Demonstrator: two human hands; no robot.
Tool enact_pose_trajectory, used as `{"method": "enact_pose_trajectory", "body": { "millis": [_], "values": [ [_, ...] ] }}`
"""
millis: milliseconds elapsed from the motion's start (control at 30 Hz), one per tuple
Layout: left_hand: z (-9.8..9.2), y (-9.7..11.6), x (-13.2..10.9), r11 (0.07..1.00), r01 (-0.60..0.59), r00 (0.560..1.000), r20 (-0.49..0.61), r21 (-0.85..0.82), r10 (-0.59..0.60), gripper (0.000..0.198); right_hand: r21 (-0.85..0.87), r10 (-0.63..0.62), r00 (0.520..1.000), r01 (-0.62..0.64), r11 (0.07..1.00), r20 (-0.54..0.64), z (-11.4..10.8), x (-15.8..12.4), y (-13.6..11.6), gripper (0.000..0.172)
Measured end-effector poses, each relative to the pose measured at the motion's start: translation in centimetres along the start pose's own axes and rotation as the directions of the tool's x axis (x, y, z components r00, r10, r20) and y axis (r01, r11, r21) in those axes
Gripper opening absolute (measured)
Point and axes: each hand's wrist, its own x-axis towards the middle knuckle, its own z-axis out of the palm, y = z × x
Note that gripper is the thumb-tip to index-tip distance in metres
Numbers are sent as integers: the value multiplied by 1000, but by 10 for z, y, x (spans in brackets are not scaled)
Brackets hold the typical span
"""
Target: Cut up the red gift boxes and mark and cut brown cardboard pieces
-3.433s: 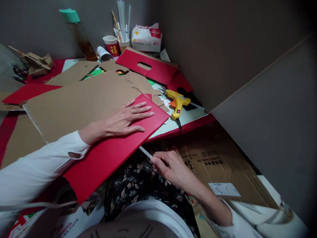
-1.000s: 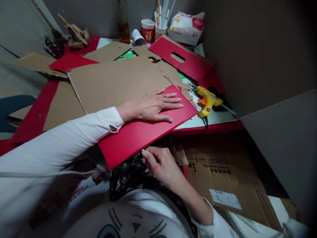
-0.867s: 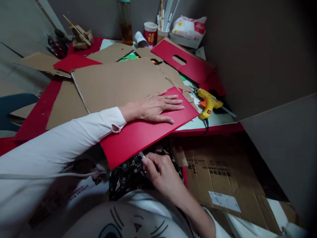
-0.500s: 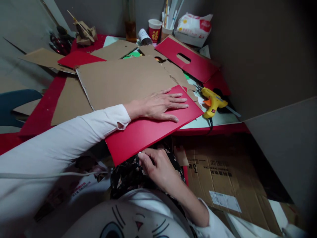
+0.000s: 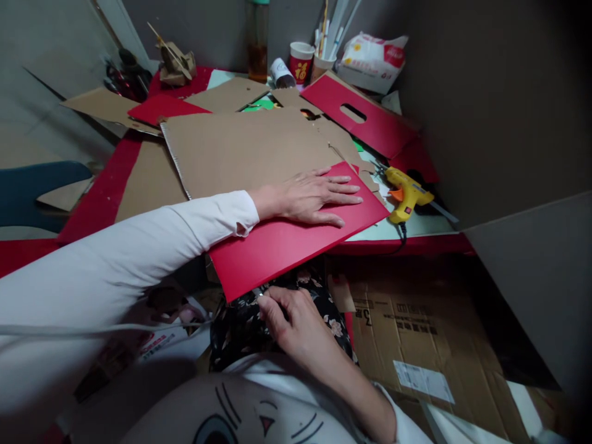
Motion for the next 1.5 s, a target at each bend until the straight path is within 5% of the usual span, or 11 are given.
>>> {"method": "enact_pose_trajectory", "body": {
  "millis": [267,500,733,1100,1267,1500],
  "values": [
    [6,-5,1,1000,4,999,-38,-20,-4,69,-102,87,996,-84,991,32,10,-29,8,36],
    [6,-5,-2,1000,-9,998,-56,-10,9,65,-99,19,997,-12,995,74,9,-7,1,36],
    [8,-7,-2,1000,12,997,-75,6,-12,66,-84,71,996,-66,994,56,15,-26,6,36],
    [12,-12,-3,999,20,994,-105,-29,-23,64,-117,8,1000,-8,993,1,23,-16,3,35],
    [13,-12,-2,999,36,994,-104,-28,-39,66,-96,58,992,-47,994,116,31,-35,4,33],
    [9,-8,-3,998,54,995,-83,-33,-57,65,-253,46,997,-27,967,68,23,-28,3,33]
  ]
}}
